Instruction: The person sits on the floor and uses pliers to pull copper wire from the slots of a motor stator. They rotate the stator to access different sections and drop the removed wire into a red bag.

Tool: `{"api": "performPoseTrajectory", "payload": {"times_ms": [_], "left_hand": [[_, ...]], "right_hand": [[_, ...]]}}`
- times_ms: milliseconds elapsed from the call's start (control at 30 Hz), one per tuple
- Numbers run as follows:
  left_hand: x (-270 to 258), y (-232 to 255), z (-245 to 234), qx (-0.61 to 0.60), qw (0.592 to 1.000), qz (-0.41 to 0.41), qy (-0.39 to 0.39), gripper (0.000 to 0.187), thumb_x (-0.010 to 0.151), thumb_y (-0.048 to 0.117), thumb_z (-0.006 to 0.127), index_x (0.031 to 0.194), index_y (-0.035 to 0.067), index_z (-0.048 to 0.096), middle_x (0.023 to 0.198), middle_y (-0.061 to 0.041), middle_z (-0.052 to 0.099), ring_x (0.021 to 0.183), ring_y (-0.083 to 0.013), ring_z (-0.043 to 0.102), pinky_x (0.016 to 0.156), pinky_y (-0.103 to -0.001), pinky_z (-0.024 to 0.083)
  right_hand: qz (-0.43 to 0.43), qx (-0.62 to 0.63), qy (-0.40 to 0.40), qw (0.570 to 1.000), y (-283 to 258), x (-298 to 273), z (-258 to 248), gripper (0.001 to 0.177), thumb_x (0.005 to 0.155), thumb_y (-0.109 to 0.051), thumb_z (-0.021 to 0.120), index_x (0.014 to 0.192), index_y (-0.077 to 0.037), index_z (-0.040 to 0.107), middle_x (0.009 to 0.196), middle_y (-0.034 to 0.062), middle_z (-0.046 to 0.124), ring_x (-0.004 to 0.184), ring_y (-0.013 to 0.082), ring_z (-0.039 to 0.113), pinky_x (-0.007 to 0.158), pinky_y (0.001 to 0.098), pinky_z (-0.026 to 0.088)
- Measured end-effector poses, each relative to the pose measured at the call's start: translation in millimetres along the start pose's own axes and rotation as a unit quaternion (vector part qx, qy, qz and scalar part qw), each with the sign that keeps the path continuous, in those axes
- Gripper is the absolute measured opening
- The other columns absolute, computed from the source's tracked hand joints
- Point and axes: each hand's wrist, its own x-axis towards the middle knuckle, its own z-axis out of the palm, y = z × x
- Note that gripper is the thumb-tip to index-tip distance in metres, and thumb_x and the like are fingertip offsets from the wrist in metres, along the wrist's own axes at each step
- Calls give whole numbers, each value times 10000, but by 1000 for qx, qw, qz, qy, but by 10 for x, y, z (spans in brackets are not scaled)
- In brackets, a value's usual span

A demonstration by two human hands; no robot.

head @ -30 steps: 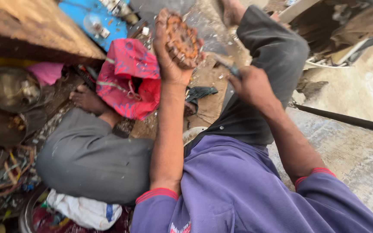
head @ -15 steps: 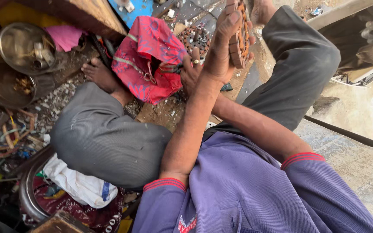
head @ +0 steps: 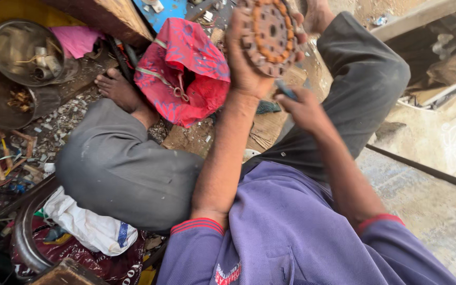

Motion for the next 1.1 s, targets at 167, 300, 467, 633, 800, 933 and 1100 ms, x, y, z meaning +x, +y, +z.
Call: {"api": "performPoseTrajectory", "payload": {"times_ms": [167, 300, 467, 633, 800, 933, 1100], "left_hand": [[-2, 84, 27, -45, 996, -24, -66, 900, 936, 756, 504, 1440, 10, 495, 1298, -260, 635, 1058, -396, 698, 883, -530, 619], [25, 78, 162, -26, 997, -30, -68, 885, 929, 737, 520, 1497, 60, 476, 1300, -276, 616, 1094, -416, 681, 887, -522, 618], [-21, 28, 156, -24, 997, -40, -69, 858, 948, 727, 536, 1471, 50, 473, 1314, -287, 610, 1075, -409, 684, 830, -492, 617], [-19, 10, 100, -2, 998, -31, -58, 854, 958, 699, 566, 1506, 50, 471, 1302, -278, 613, 1036, -387, 687, 788, -476, 618], [-19, 1, 27, 48, 998, -14, -48, 831, 977, 671, 593, 1459, 2, 483, 1291, -266, 619, 1032, -361, 685, 768, -462, 609], [25, -28, 4, 26, 998, 20, -44, 803, 965, 667, 599, 1454, 38, 495, 1280, -274, 629, 1024, -371, 681, 767, -461, 606], [6, 56, 5, -49, 999, -17, -9, 881, 885, 732, 587, 1445, 58, 501, 1322, -252, 624, 1042, -399, 677, 807, -508, 610]], "right_hand": [[-122, 148, -83, 978, -17, -579, -855, 316, 1009, -220, 651, 1224, 7, 699, 1109, 83, 745, 1029, 153, 690, 932, 312, 553], [-135, 174, -175, 960, -206, -768, -1213, 369, 999, -240, 647, 1255, 22, 689, 1098, 118, 767, 1069, 192, 723, 972, 345, 569], [-104, 99, -174, 974, -324, -772, -1203, 387, 971, -285, 643, 1231, -5, 706, 1054, 94, 780, 1003, 163, 724, 911, 331, 582], [-78, 145, -206, 965, -311, -684, -1193, 361, 990, -293, 639, 1143, 20, 735, 1032, 94, 779, 943, 159, 715, 873, 332, 593], [-47, 149, -186, 970, -288, -680, -1089, 339, 990, -270, 642, 1099, 37, 737, 984, 130, 774, 899, 181, 738, 852, 338, 610], [-44, 376, -183, 907, -344, -741, -772, 306, 1010, -227, 648, 1095, 64, 690, 1059, 140, 758, 946, 217, 738, 874, 361, 599], [-52, 258, -197, 944, -299, -713, -828, 333, 1002, -247, 627, 1126, 49, 715, 1000, 137, 776, 896, 210, 746, 844, 344, 607]]}}
